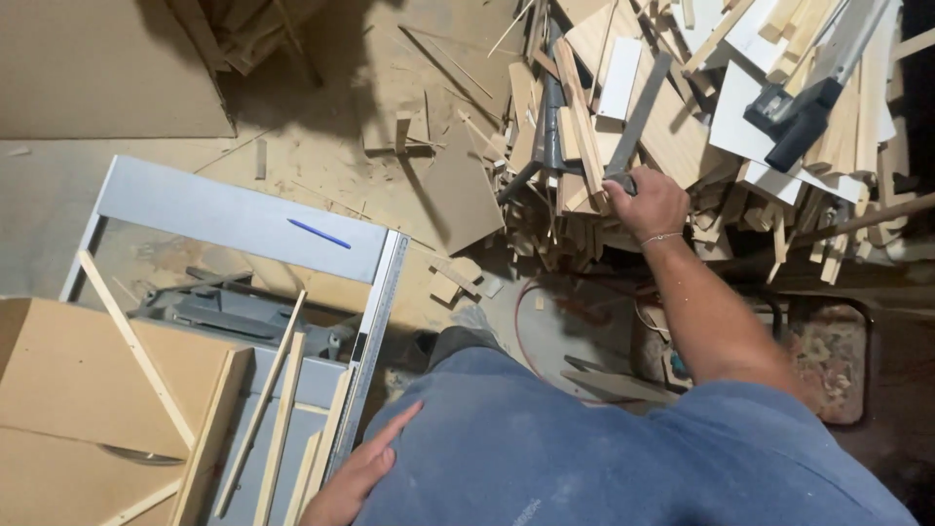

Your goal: The person is preparing thin wooden strips for cutting by measuring them with a tape measure and aligning them within a V-shaped jig on a table saw sled.

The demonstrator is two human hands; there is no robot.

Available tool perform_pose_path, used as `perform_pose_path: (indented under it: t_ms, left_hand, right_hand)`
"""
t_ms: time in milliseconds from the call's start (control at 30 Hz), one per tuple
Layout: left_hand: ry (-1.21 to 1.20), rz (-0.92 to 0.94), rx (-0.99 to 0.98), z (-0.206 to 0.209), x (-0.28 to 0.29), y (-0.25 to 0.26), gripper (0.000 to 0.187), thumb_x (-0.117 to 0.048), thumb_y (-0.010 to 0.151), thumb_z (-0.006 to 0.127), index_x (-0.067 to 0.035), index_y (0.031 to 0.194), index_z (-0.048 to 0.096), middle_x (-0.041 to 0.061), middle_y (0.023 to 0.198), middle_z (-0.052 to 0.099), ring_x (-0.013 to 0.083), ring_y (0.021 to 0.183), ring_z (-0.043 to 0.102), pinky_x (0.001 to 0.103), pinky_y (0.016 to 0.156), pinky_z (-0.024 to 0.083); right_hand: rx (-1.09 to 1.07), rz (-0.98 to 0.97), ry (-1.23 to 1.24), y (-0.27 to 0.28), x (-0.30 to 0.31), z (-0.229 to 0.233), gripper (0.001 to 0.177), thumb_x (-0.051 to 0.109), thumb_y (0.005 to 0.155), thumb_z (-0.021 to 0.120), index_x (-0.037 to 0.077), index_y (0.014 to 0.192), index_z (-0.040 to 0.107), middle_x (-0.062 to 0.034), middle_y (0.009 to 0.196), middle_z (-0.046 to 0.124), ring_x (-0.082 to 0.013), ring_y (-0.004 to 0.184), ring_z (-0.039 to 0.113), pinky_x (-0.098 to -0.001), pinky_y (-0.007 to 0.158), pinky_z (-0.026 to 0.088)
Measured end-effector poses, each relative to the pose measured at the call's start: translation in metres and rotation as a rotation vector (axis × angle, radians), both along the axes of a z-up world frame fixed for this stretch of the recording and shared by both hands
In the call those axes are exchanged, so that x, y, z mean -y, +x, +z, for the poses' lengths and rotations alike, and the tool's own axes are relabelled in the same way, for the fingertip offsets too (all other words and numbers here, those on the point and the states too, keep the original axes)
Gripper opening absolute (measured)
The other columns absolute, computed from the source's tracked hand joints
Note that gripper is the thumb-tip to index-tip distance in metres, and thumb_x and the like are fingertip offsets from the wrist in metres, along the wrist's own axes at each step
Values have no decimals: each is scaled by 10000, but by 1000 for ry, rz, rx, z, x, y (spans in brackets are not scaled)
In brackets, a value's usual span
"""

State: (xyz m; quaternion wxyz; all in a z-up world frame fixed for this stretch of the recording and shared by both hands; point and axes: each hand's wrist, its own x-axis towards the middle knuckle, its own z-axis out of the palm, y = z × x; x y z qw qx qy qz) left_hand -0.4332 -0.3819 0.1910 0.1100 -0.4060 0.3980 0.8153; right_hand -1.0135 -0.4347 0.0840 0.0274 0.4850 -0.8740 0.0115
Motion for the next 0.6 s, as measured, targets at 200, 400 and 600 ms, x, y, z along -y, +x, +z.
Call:
perform_pose_path:
  t_ms: [200,400,600]
  left_hand:
    - [688,602,404,-61,-21,16,703,-413,957,534,-79,1575,523,281,1408,639,500,1257,588,603,1040,410]
    - [-448,-381,939,-142,-71,95,760,-611,891,642,-282,1551,458,-6,1486,607,236,1363,593,377,1161,468]
    - [-576,-232,876,-173,-101,112,717,-608,915,600,-268,1535,483,-39,1390,665,215,1133,721,403,1048,565]
  right_hand:
    - [-52,16,-6,-20,13,10,588,704,1027,575,141,881,654,-57,767,632,-299,752,621,-454,582,414]
    - [-67,46,-121,-42,22,-5,541,700,1042,578,189,923,711,-8,716,625,-252,706,632,-414,562,427]
    - [-201,84,-87,-65,39,-9,642,692,1064,659,143,755,532,-11,697,537,-233,593,529,-392,442,349]
